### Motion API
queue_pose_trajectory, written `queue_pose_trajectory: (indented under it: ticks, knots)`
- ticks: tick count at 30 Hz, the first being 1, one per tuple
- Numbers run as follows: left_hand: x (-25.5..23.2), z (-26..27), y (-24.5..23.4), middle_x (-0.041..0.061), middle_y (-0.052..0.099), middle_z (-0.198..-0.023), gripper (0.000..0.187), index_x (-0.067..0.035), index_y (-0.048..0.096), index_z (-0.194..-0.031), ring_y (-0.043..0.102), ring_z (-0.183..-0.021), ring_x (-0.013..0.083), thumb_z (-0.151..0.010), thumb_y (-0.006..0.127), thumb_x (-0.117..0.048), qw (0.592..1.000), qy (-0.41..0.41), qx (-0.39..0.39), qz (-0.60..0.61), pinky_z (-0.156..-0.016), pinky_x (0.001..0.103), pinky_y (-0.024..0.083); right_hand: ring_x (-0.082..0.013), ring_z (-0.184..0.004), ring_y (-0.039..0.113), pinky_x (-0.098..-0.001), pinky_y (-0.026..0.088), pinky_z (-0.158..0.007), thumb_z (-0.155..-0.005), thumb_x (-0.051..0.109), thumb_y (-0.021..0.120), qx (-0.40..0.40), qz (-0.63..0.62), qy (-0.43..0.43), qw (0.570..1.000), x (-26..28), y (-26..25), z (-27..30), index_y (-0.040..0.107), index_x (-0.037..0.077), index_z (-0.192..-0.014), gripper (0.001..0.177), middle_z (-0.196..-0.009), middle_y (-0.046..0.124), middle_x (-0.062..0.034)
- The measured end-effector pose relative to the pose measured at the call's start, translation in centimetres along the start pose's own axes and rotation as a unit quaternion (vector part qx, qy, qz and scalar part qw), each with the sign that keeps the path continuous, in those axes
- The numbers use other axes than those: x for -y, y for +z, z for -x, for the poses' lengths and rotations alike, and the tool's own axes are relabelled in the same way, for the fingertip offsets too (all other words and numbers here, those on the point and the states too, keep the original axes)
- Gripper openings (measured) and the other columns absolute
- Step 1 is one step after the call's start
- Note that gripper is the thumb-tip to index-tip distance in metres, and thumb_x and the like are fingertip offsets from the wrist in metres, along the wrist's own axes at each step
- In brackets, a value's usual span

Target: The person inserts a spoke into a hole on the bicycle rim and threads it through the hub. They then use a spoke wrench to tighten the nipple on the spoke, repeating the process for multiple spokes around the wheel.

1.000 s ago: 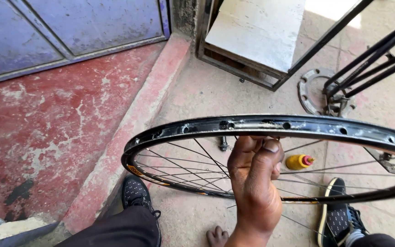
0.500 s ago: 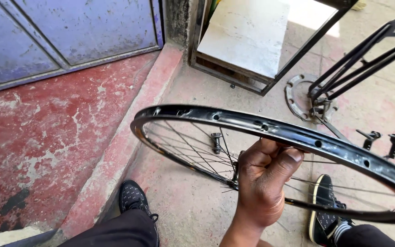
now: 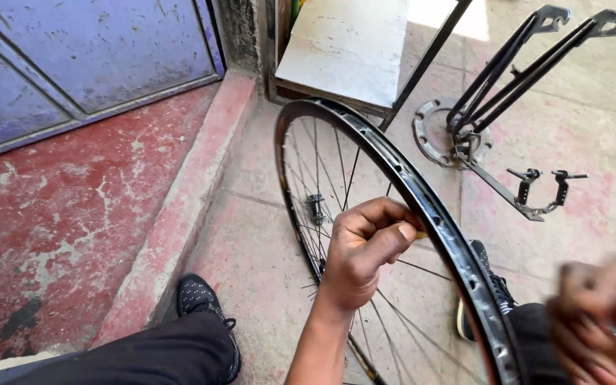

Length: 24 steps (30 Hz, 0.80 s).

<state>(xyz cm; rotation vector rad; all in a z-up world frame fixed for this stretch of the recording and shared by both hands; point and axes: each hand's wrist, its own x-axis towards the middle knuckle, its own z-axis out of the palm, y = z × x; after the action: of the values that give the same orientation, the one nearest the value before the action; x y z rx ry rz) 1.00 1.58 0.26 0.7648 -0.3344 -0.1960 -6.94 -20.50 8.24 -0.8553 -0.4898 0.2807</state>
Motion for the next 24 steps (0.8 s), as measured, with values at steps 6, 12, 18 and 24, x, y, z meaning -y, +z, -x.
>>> queue_pose_trajectory:
  ticks: [6,12,18,24]
  knots:
    - [0.3,0.0,-0.3,0.001,0.056,-0.069,0.016,-0.002,0.066,-0.087,0.041,-0.054,0.0064,-0.082,0.063,-0.017,1.0,-0.013,-0.005,-0.002,-0.047,0.019,0.03,-0.012,-0.041,0.031,-0.0237,0.02,-0.031,-0.1,0.022,0.059,-0.206,0.025,0.126,0.97,-4.7,-0.3,1.4,0.059,-0.01,-0.1,0.032,-0.071,0.047,-0.0162]
    - [0.9,-0.2,0.0,-0.002,0.046,-0.061,0.02,-0.004,0.063,-0.086,0.034,-0.052,0.0054,-0.079,0.064,-0.022,0.999,-0.023,-0.018,0.021,-0.046,0.02,0.021,-0.0171,-0.06,0.046,-0.0274,0.033,-0.059,-0.077,0.018,0.08,-0.311,0.4,0.189,0.841,-6.0,3.9,0.4,0.076,-0.003,-0.088,0.024,-0.068,0.054,-0.009]
    - [0.6,0.3,0.7,-0.006,0.04,-0.06,0.027,-0.002,0.056,-0.092,0.029,-0.05,0.0,-0.083,0.059,-0.028,0.987,-0.057,-0.013,0.148,-0.044,0.015,0.021,-0.012,-0.058,0.044,-0.0249,0.033,-0.057,-0.082,0.029,0.075,-0.284,0.463,0.143,0.827,-6.7,6.1,-1.7,0.073,0.003,-0.079,0.026,-0.063,0.052,-0.0018]
    - [0.1,0.7,0.6,-0.01,0.032,-0.058,0.046,-0.004,0.049,-0.1,0.031,-0.047,0.0003,-0.08,0.073,-0.038,0.986,-0.061,-0.001,0.154,-0.043,0.016,0.027,-0.0104,-0.064,0.05,-0.0241,0.039,-0.067,-0.085,0.034,0.07,-0.223,0.506,0.122,0.824,-6.8,6.5,-2.6,0.066,0.01,-0.078,0.026,-0.067,0.054,0.0021]
